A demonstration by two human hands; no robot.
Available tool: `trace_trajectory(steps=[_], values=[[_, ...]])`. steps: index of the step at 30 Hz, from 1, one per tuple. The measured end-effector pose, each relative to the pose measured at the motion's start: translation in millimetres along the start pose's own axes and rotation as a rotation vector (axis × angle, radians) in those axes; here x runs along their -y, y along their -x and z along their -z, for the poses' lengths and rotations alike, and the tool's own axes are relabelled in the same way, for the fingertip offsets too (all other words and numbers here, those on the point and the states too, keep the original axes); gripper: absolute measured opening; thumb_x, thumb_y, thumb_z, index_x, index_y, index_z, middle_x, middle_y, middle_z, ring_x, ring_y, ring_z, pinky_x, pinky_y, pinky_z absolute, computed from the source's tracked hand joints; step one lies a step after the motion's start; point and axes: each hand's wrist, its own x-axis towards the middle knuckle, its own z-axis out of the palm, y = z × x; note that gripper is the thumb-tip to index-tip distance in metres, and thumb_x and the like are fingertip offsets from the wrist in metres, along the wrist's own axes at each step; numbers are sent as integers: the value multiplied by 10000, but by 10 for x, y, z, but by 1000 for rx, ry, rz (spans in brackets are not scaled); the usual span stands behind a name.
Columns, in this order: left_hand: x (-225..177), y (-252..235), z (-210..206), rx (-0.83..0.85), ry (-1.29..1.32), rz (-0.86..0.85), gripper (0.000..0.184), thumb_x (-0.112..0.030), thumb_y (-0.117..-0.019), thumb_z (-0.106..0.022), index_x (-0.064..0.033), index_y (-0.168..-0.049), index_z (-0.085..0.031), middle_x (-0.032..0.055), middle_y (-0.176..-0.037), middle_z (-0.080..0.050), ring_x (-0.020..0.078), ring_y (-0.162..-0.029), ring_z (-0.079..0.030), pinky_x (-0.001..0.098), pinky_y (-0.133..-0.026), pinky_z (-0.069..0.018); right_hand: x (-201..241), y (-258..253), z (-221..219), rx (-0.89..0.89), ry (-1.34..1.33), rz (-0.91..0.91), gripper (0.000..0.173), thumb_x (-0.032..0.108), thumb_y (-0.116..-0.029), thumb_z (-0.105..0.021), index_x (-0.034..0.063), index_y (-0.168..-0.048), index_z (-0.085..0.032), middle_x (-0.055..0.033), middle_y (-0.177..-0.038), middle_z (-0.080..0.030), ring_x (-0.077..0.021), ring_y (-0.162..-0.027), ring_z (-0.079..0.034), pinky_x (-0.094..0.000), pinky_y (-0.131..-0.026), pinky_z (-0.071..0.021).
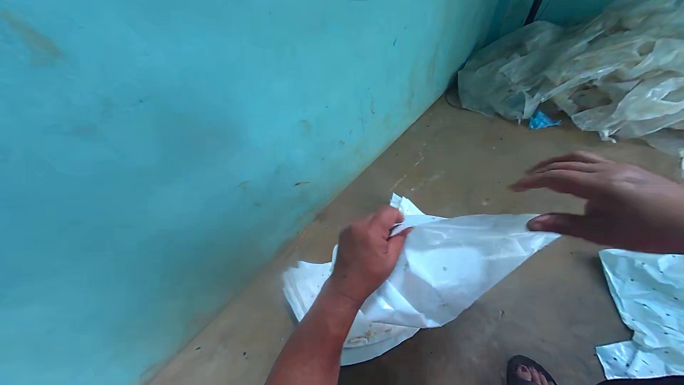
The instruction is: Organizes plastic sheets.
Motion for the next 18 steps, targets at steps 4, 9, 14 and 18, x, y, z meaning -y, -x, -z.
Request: trace_trajectory(steps=[4,9,14,18], values=[[-248,-83,-64,7,-83,-112,106,-91,-865,-707,-20,-940,-730,62,-717,-666,176,-646,-650,344,-609,-537,569,-381,-483,-123,-166,171,190,258,-898,-681,85,-936,-750,-21,-804,-694,-147,-755,-667,-348,-681,-551],[-32,24,285,252,-159,338,216,15,-877,-676,18,-1087,-726,236,-1279,-630,429,-1204,-580,610,-978,-475,382,-367,-414,-162,-288,160,121,138,-915,-618,83,-844,-699,42,-761,-639,10,-694,-585,-177,-639,-514],[53,133,264,110,327,681,184,-137,-1055,-519,-14,-1158,-610,76,-1003,-660,109,-809,-652,306,-737,-555,182,-255,-283,-206,-345,-54,116,105,-980,-618,65,-880,-661,33,-688,-610,14,-578,-542,-157,-533,-459],[23,111,151,96,605,699,435,-348,-1052,-475,-67,-1382,-500,32,-1068,-673,72,-928,-669,296,-840,-573,307,-279,-347,-295,-318,-8,139,167,-974,-603,83,-881,-661,72,-711,-595,78,-606,-518,-89,-554,-439]])
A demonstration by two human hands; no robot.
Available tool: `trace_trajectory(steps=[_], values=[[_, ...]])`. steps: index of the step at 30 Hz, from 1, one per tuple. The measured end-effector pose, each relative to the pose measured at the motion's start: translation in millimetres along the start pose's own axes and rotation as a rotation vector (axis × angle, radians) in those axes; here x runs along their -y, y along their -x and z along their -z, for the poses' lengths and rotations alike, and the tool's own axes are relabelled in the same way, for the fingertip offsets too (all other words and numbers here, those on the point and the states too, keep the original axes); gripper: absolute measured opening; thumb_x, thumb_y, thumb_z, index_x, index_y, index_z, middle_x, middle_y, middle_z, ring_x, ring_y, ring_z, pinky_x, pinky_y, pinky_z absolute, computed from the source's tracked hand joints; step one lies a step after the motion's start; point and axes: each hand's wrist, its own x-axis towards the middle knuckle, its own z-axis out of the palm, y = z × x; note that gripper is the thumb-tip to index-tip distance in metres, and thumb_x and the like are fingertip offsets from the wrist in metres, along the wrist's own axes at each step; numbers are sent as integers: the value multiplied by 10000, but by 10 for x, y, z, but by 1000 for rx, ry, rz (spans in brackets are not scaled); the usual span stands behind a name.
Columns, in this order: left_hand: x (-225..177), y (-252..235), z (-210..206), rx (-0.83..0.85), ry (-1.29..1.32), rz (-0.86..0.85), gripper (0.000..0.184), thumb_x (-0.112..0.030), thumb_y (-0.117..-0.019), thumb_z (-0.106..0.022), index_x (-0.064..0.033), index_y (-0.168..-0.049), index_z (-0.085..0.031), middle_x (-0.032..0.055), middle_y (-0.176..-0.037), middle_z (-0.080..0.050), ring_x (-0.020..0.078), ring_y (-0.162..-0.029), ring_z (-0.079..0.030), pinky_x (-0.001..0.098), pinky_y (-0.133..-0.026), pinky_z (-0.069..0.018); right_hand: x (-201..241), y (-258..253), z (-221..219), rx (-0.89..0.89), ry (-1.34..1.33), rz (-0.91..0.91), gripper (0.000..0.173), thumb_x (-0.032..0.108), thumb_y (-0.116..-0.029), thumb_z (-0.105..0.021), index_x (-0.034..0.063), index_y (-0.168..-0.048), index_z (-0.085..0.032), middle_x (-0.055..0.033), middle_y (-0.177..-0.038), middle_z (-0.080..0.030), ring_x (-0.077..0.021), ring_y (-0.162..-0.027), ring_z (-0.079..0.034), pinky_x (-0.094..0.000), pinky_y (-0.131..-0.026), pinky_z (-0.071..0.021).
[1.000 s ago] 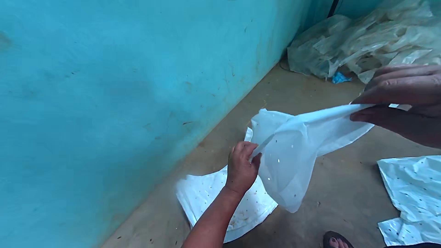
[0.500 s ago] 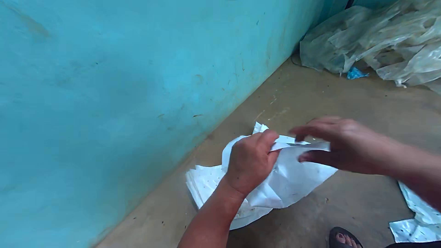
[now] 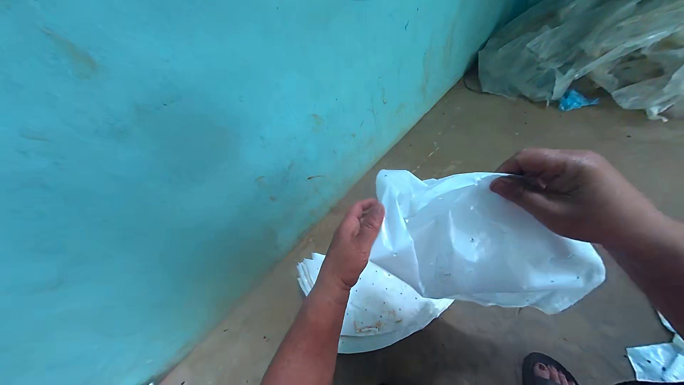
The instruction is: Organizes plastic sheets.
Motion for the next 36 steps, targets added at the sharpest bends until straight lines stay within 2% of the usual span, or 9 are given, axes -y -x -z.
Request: trace_trajectory(steps=[5,11,17,21,23,28,30,33,36], values=[[-105,8,-224,-109,347,64,171,55,-1022,-479,-26,-1127,-586,18,-847,-681,73,-701,-685,245,-695,-606,136,55,-168,-56,133,130,195,170,-943,-610,33,-1064,-676,-48,-894,-672,-82,-789,-643,-236,-696,-549],[-86,49,-230,-15,540,5,354,-353,-1102,-368,-128,-1207,-621,0,-947,-740,87,-865,-728,289,-796,-621,184,62,-314,-68,237,313,248,167,-968,-590,67,-1095,-778,-99,-868,-629,-202,-741,-603,-326,-618,-482],[-106,34,-199,90,198,-10,174,-91,-1040,-517,-70,-1020,-688,-16,-819,-729,43,-755,-709,242,-742,-609,130,50,-451,-45,313,392,211,167,-950,-565,83,-941,-759,-119,-901,-673,-276,-857,-648,-405,-746,-497],[-97,11,-182,77,44,30,231,-122,-1056,-516,-74,-934,-706,-30,-775,-712,28,-736,-693,235,-728,-593,109,53,-463,-12,259,425,216,124,-936,-551,95,-820,-730,-43,-750,-654,-213,-773,-625,-353,-688,-459],[-67,-45,-51,-19,141,47,251,-149,-1079,-466,-62,-1021,-694,-21,-836,-715,54,-777,-692,271,-755,-594,38,26,-301,15,181,368,211,142,-936,-563,76,-823,-729,-55,-786,-681,-189,-788,-651,-346,-696,-506],[-46,-149,478,-226,542,31,381,-235,-1119,-331,-127,-1006,-678,13,-924,-748,112,-862,-729,308,-789,-617,-374,-92,128,-42,-164,211,236,276,-1008,-609,142,-839,-703,133,-759,-654,90,-675,-597,-88,-598,-517],[-27,-101,530,-121,656,-121,368,-257,-1099,-398,-149,-994,-734,20,-943,-762,113,-888,-736,307,-800,-623,-370,-91,129,-23,-304,158,184,287,-1032,-598,207,-892,-687,192,-782,-639,124,-683,-585,-57,-595,-497],[-66,-49,505,167,770,-472,400,-525,-1001,-538,-221,-1166,-739,-25,-1102,-746,116,-1052,-703,364,-917,-592,-236,-84,175,-60,-465,150,142,287,-1057,-575,271,-1034,-714,237,-901,-683,123,-778,-636,-71,-675,-554],[81,-12,288,415,744,-528,573,-724,-865,-586,-301,-1232,-709,-87,-1169,-728,63,-1130,-665,338,-963,-565,-373,-89,325,-217,-592,212,133,179,-1039,-610,142,-1090,-726,129,-958,-734,25,-833,-692,-167,-742,-608]])
